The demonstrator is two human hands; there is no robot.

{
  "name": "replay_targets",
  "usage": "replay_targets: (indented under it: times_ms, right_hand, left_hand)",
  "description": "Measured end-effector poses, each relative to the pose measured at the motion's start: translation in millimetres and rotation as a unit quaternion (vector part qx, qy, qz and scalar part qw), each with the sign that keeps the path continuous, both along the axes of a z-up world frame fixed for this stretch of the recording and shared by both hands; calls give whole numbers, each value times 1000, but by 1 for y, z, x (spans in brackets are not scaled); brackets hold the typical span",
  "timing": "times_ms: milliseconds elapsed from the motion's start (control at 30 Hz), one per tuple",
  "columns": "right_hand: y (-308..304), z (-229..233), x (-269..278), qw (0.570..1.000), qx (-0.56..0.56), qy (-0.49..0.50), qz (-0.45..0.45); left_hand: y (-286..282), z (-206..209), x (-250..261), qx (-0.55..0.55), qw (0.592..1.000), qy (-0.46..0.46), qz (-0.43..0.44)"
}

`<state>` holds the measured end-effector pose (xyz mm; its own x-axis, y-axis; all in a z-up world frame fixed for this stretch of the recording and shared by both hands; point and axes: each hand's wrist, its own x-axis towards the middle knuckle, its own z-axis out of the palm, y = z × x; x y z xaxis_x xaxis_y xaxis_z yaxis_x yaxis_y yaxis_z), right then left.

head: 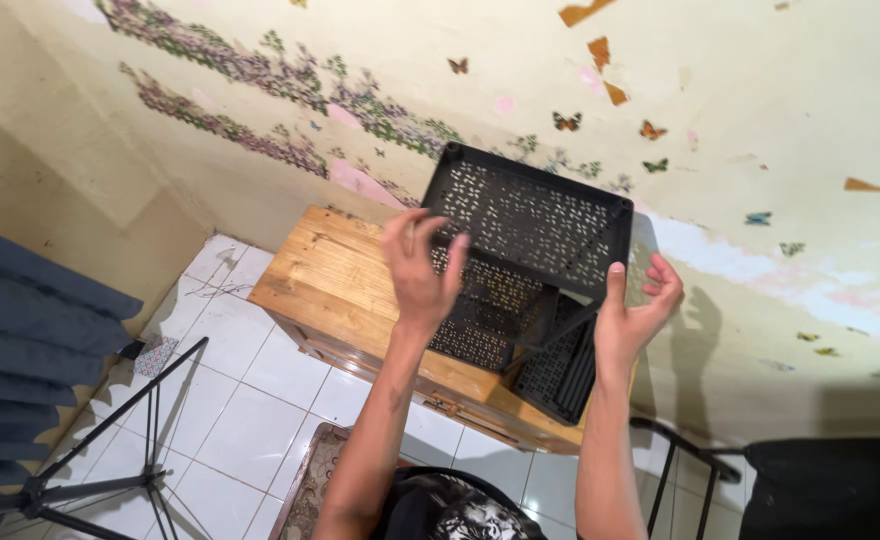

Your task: The person assembles a black plastic shelving unit by inserting vertical poles into the corners of perforated trays and stacking additional trays to form a multi-tier structure. The person handles the trays and poles by hand, aligning and securing each component on a wooden table.

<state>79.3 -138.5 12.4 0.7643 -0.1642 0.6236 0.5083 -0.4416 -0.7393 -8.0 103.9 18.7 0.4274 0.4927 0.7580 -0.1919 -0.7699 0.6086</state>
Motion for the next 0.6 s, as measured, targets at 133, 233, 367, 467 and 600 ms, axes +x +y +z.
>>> replay_targets:
  times_ms: [133,233,367,467,600]
  right_hand:
    - [46,25,-9,984,-47,65,161]
    - [92,36,-4,946,-147,123,260]
    - [128,38,-6,921,-357,59,146]
    - [135,35,-6,904,-409,29,121]
    - [136,24,-12,887,-446,30,115]
  left_hand:
    - [38,-32,12,-265,963,25,-38]
    - [59,-58,34,-317,917,148,-192]
    - [59,-90,46,-441,826,202,-286]
    - [57,-106,49,-445,835,112,-302]
    - [44,-120,50,-419,871,34,-256]
